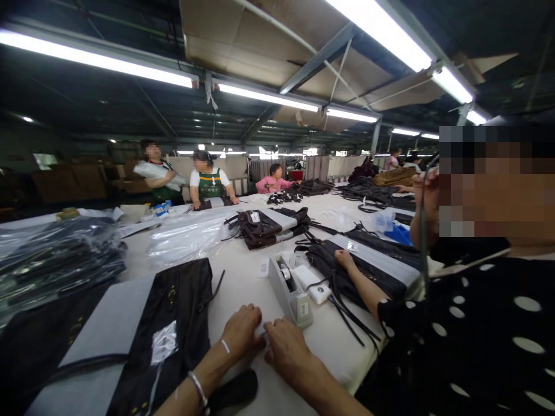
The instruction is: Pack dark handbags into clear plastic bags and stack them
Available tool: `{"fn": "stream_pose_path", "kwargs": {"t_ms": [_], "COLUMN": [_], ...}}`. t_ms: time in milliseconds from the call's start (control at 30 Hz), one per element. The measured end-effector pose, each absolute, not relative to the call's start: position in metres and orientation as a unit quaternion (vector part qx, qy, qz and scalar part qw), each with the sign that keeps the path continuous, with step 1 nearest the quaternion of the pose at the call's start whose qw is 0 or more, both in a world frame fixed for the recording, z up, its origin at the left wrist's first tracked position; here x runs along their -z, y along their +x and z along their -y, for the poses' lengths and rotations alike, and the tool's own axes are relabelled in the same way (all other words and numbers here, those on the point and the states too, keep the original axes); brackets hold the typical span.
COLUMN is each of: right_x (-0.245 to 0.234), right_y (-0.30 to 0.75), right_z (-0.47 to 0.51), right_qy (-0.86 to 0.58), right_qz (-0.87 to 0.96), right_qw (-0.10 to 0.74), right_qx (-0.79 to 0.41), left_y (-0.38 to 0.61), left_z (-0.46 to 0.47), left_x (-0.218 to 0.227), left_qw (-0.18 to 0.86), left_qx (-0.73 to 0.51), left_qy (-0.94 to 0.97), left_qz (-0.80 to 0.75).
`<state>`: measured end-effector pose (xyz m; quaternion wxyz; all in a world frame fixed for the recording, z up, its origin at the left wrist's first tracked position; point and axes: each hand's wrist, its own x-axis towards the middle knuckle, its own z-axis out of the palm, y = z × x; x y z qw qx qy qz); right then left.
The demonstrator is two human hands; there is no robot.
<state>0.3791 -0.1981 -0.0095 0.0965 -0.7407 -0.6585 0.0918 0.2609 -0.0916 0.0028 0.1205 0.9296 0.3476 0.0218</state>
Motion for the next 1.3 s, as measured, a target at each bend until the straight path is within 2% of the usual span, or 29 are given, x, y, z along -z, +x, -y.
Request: {"fn": "stream_pose_path", "kwargs": {"t_ms": [167,267,400,500,567,733,967,1300], "right_x": [0.008,-0.011,-0.063,-0.092,-0.096,-0.083,-0.067,-0.043], "right_y": [0.381,0.39,0.439,0.497,0.528,0.559,0.589,0.587], "right_z": [0.194,0.197,0.183,0.145,0.111,0.03,-0.013,-0.008], "right_qy": [-0.747,-0.737,-0.743,-0.764,-0.777,-0.801,-0.84,-0.815], "right_qz": [0.635,0.63,0.587,0.543,0.535,0.558,0.527,0.57], "right_qw": [0.133,0.194,0.316,0.348,0.331,0.211,0.057,-0.016], "right_qx": [-0.144,-0.147,-0.058,0.01,0.0,-0.047,-0.117,-0.105], "left_y": [0.27,0.272,0.275,0.281,0.289,0.313,0.348,0.418], "left_z": [0.069,0.051,0.022,-0.002,-0.02,-0.062,-0.085,-0.116], "left_x": [-0.001,0.008,0.017,0.013,0.007,-0.011,-0.025,0.014], "left_qw": [0.167,0.21,0.3,0.301,0.295,0.26,0.107,0.131], "left_qx": [0.018,0.016,-0.021,-0.05,-0.05,-0.073,-0.13,-0.102], "left_qy": [0.922,0.907,0.867,0.857,0.854,0.859,0.899,0.876], "left_qz": [-0.349,-0.364,-0.398,-0.416,-0.425,-0.436,-0.403,-0.453]}}
